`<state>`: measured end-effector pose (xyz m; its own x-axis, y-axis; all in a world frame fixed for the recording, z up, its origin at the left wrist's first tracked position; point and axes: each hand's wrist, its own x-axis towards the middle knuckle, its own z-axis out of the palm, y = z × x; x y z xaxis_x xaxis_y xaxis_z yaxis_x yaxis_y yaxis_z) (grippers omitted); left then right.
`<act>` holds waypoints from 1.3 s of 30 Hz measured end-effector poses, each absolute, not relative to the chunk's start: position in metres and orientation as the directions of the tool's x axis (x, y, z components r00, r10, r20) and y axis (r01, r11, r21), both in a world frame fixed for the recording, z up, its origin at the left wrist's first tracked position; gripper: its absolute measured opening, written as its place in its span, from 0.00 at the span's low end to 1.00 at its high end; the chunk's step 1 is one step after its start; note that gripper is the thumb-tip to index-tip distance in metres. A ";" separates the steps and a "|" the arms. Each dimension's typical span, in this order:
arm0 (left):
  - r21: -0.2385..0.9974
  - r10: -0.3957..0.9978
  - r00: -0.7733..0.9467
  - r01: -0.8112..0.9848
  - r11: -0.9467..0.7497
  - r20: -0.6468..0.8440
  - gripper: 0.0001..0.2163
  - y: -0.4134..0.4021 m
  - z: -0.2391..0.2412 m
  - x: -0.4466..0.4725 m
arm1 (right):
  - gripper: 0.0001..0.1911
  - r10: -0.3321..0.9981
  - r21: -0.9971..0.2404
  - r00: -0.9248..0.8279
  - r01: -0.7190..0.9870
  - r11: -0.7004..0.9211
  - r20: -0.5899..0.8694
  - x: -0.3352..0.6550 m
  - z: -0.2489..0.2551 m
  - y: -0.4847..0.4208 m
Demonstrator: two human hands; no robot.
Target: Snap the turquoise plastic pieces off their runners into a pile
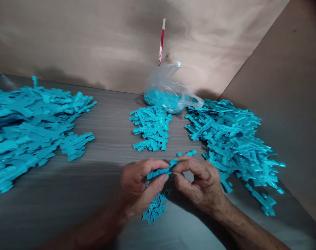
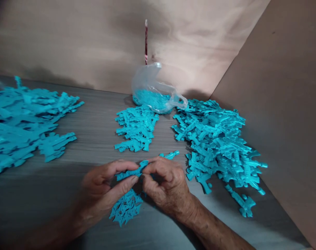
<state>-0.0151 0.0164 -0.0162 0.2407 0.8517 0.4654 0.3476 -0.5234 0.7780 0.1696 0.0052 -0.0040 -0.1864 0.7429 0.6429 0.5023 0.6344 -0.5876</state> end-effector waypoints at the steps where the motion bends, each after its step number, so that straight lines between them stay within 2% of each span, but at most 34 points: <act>1: 0.775 0.849 0.240 0.347 -0.528 0.471 0.12 0.017 -0.016 -0.015 | 0.07 0.749 -0.596 -0.185 0.498 0.629 0.636 0.169 -0.005 0.005; 7: 0.811 0.892 0.211 0.372 -0.451 0.399 0.11 0.018 -0.018 -0.014 | 0.08 0.778 -0.662 -0.190 0.430 0.614 0.598 0.168 -0.012 0.008; 12: 0.834 0.918 0.206 0.384 -0.395 0.339 0.12 0.018 -0.021 -0.015 | 0.07 0.776 -0.654 -0.217 0.434 0.620 0.592 0.170 -0.011 0.007; 23: 0.773 0.845 0.236 0.342 -0.535 0.480 0.15 0.014 -0.016 -0.014 | 0.09 0.658 -0.509 -0.209 0.483 0.713 0.723 0.165 -0.013 0.006; 33: 0.767 0.859 0.236 0.387 -0.512 0.455 0.12 0.012 -0.007 -0.011 | 0.09 0.667 -0.480 -0.168 0.571 0.666 0.726 0.157 -0.014 0.002; 39: 0.782 0.861 0.226 0.359 -0.508 0.456 0.13 0.011 -0.009 -0.011 | 0.09 0.693 -0.515 -0.148 0.564 0.645 0.705 0.153 -0.015 -0.001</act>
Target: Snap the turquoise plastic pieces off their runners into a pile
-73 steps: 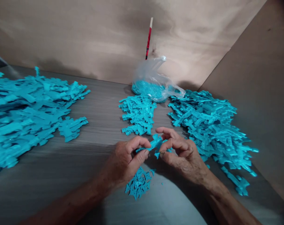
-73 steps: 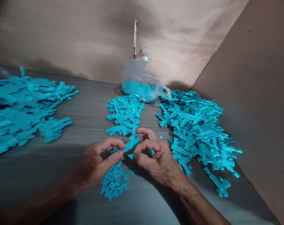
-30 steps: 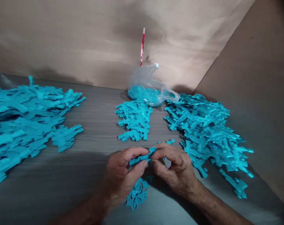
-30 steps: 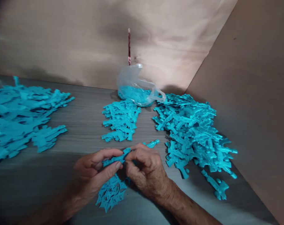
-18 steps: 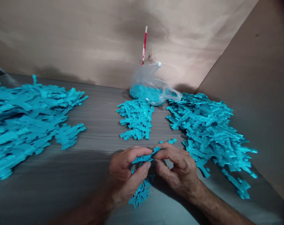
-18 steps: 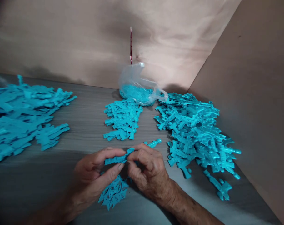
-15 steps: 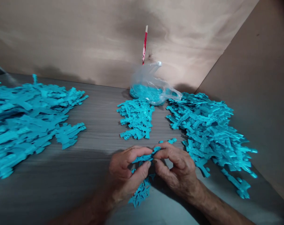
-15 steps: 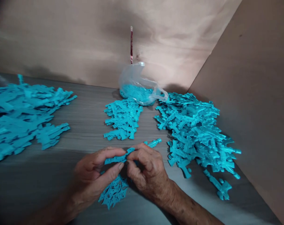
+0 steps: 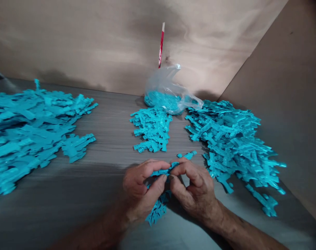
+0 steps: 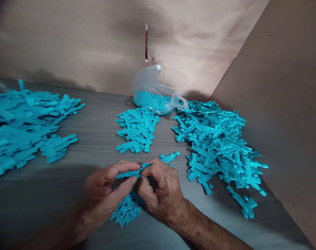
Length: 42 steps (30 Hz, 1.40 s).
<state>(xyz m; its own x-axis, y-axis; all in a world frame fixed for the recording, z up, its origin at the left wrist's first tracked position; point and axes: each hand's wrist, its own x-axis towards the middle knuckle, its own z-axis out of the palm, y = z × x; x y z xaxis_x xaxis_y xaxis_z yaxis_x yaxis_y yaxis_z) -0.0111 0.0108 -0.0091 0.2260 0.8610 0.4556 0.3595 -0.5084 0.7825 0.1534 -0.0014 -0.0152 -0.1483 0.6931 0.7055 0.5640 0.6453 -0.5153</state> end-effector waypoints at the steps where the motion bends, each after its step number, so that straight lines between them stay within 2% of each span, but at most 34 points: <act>1: 0.785 0.862 0.229 0.358 -0.506 0.451 0.13 0.011 -0.009 -0.011 | 0.09 0.697 -0.523 -0.142 0.562 0.642 0.703 0.153 -0.016 -0.002; 10: 0.793 0.873 0.212 0.365 -0.488 0.440 0.11 0.011 -0.007 -0.009 | 0.08 0.758 -0.612 -0.027 0.571 0.547 0.652 0.147 -0.018 -0.007; 17: 0.844 0.919 0.152 0.363 -0.394 0.364 0.09 0.011 -0.005 -0.007 | 0.07 0.857 -0.784 0.074 0.452 0.426 0.509 0.142 -0.016 -0.011; 20: 0.878 0.949 0.142 0.361 -0.313 0.280 0.10 0.013 -0.003 -0.005 | 0.07 0.893 -0.845 0.093 0.379 0.377 0.440 0.140 -0.018 -0.011; 23: 0.903 0.978 0.158 0.386 -0.188 0.136 0.10 0.017 -0.005 -0.007 | 0.07 0.940 -0.923 0.123 0.267 0.277 0.318 0.139 -0.023 -0.008; 27: 0.954 0.969 0.245 0.287 -0.087 0.015 0.12 0.021 -0.012 -0.013 | 0.05 0.966 -0.973 0.144 0.122 0.198 0.215 0.142 -0.030 -0.002; 29: 0.965 0.964 0.266 0.245 -0.089 0.021 0.13 0.022 -0.016 -0.015 | 0.05 0.961 -0.970 0.156 0.116 0.212 0.229 0.146 -0.032 -0.001; 31: 0.964 0.965 0.260 0.247 -0.099 0.032 0.12 0.023 -0.016 -0.016 | 0.05 0.948 -0.948 0.143 0.189 0.257 0.285 0.149 -0.033 0.000; 36: 0.973 0.975 0.220 0.226 -0.040 -0.011 0.12 0.025 -0.013 -0.015 | 0.06 0.843 -0.780 0.031 0.399 0.483 0.538 0.154 -0.031 0.000; 42: 0.978 0.983 0.177 0.207 0.002 -0.040 0.13 0.026 -0.013 -0.014 | 0.09 0.793 -0.688 -0.045 0.469 0.553 0.607 0.155 -0.029 0.002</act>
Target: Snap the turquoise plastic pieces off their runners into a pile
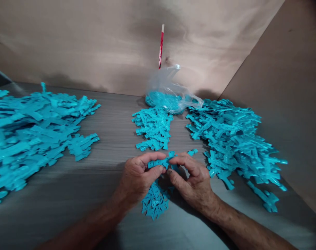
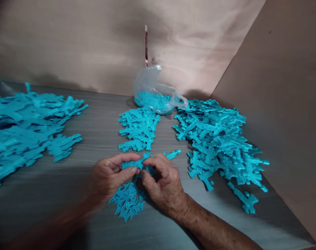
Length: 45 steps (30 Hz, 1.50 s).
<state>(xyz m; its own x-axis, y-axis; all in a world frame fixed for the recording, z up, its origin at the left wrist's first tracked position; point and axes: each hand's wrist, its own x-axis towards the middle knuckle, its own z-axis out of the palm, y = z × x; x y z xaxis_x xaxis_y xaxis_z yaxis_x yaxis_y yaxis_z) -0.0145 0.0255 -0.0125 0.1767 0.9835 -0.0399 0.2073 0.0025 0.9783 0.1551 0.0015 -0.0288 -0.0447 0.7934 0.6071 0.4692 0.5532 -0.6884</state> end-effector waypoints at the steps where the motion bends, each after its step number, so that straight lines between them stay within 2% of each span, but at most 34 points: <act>1: 0.978 0.984 0.174 0.211 0.006 -0.043 0.13 0.025 -0.013 -0.015 | 0.09 0.788 -0.680 -0.045 0.477 0.557 0.614 0.155 -0.029 0.002; 8: 0.987 0.982 0.155 0.139 0.083 -0.104 0.11 0.024 -0.012 -0.013 | 0.08 0.764 -0.632 -0.052 0.529 0.567 0.643 0.154 -0.032 0.001; 14: 0.984 0.987 0.131 0.160 0.073 -0.095 0.11 0.024 -0.015 -0.013 | 0.07 0.738 -0.582 -0.108 0.543 0.605 0.666 0.155 -0.029 0.002; 25: 0.954 0.963 0.122 0.215 0.210 -0.240 0.15 0.026 -0.013 -0.012 | 0.07 0.762 -0.601 -0.133 0.534 0.594 0.634 0.156 -0.037 0.002; 33: 0.953 0.961 0.161 0.242 0.182 -0.225 0.16 0.025 -0.018 -0.011 | 0.07 0.792 -0.614 -0.114 0.569 0.547 0.600 0.153 -0.043 0.002; 40: 0.944 0.975 0.201 0.329 0.024 -0.095 0.11 0.026 -0.020 -0.012 | 0.06 0.794 -0.604 -0.103 0.593 0.532 0.599 0.151 -0.044 0.002; 45: 0.955 0.973 0.219 0.297 0.008 -0.077 0.10 0.028 -0.025 -0.013 | 0.06 0.807 -0.611 -0.133 0.586 0.532 0.575 0.151 -0.041 0.003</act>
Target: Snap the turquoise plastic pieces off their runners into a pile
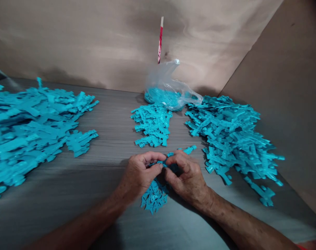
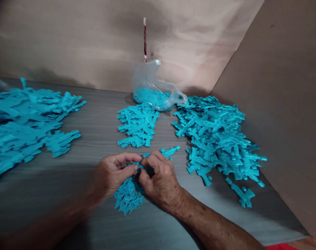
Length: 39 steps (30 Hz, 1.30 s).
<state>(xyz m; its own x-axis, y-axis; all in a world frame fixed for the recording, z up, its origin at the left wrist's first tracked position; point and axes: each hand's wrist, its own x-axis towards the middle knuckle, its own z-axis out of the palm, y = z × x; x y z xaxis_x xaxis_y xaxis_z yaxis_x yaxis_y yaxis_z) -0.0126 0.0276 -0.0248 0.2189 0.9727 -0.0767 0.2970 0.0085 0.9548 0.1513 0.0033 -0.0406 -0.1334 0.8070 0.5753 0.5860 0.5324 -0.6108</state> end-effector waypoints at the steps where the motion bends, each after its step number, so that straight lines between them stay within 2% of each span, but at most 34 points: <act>1: 0.955 0.976 0.204 0.297 0.014 -0.078 0.10 0.030 -0.026 -0.014 | 0.06 0.810 -0.622 -0.133 0.574 0.533 0.571 0.153 -0.038 0.004; 4: 0.943 0.989 0.132 0.332 0.019 -0.066 0.13 0.044 -0.031 -0.024 | 0.08 0.814 -0.655 -0.064 0.559 0.509 0.578 0.164 -0.028 0.010; 6: 0.914 0.987 0.155 0.393 -0.102 0.044 0.16 0.055 -0.031 -0.033 | 0.08 0.839 -0.677 0.012 0.597 0.431 0.544 0.178 -0.023 0.017; 8: 0.757 0.936 0.208 0.551 -0.351 0.282 0.15 0.063 -0.029 -0.041 | 0.08 0.890 -0.696 0.081 0.656 0.292 0.449 0.193 -0.021 0.025; 10: 0.507 0.822 0.320 0.665 -0.549 0.471 0.12 0.065 -0.025 -0.046 | 0.11 0.935 -0.651 0.064 0.734 0.193 0.349 0.207 -0.021 0.032; 12: 0.298 0.730 0.460 0.701 -0.647 0.505 0.10 0.061 -0.020 -0.045 | 0.13 0.957 -0.565 0.029 0.812 0.146 0.290 0.216 -0.022 0.036; 14: 0.198 0.691 0.598 0.681 -0.705 0.406 0.09 0.053 -0.016 -0.041 | 0.16 0.970 -0.492 -0.003 0.861 0.126 0.242 0.222 -0.022 0.039; 17: 0.176 0.658 0.727 0.634 -0.753 0.197 0.07 0.042 -0.014 -0.034 | 0.18 0.979 -0.440 -0.027 0.890 0.115 0.201 0.228 -0.018 0.040; 22: 0.169 0.657 0.753 0.652 -0.739 -0.035 0.08 0.040 -0.015 -0.031 | 0.22 0.980 -0.396 -0.158 0.898 0.193 0.120 0.238 -0.015 0.040; 26: 0.213 0.684 0.725 0.684 -0.698 -0.086 0.06 0.043 -0.014 -0.029 | 0.27 0.962 -0.373 -0.262 0.887 0.272 0.078 0.239 -0.020 0.042; 29: 0.256 0.716 0.693 0.710 -0.656 -0.087 0.05 0.044 -0.014 -0.028 | 0.28 0.958 -0.338 -0.272 0.896 0.286 0.088 0.238 -0.024 0.043; 34: 0.267 0.734 0.672 0.728 -0.631 -0.100 0.07 0.043 -0.015 -0.028 | 0.24 0.955 -0.301 -0.283 0.906 0.296 0.087 0.238 -0.029 0.045; 39: 0.269 0.731 0.673 0.728 -0.630 -0.109 0.05 0.040 -0.013 -0.028 | 0.20 0.964 -0.257 -0.264 0.929 0.265 0.041 0.242 -0.029 0.048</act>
